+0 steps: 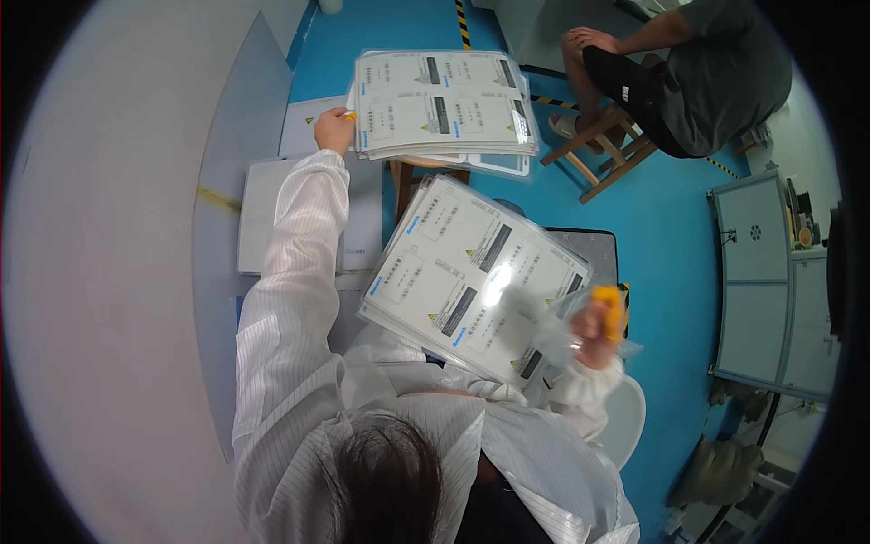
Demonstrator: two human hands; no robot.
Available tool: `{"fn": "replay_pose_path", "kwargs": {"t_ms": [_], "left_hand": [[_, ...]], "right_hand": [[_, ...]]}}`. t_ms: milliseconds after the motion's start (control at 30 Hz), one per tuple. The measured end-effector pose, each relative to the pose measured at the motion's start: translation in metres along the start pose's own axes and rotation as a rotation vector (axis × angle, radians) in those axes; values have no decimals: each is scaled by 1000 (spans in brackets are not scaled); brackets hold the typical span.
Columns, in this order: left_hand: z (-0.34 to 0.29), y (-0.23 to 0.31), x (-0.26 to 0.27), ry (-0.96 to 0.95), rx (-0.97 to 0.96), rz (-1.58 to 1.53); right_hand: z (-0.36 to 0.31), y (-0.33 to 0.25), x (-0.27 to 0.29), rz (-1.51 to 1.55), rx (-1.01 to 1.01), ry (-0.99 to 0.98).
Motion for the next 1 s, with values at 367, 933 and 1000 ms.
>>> {"fn": "replay_pose_path", "kwargs": {"t_ms": [367, 933, 1000], "left_hand": [[-224, -53, 42, -862, -52, -365], [-251, -77, 57, -754, 11, 33], [-252, -74, 57, -747, 1, 46]], "right_hand": [[90, 179, -32, -426, -78, -117], [87, 173, -29, -472, -26, -3], [88, 173, -28, -470, -28, -3]]}}
Point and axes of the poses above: each hand's wrist, its own z-axis towards the middle knuckle, its own x-axis out of the back of the hand, y = z × x, the point moved 1 cm from there along z, towards the middle knuckle, and after that the axes turned 8 degrees about -y, right-handed, at the moved point
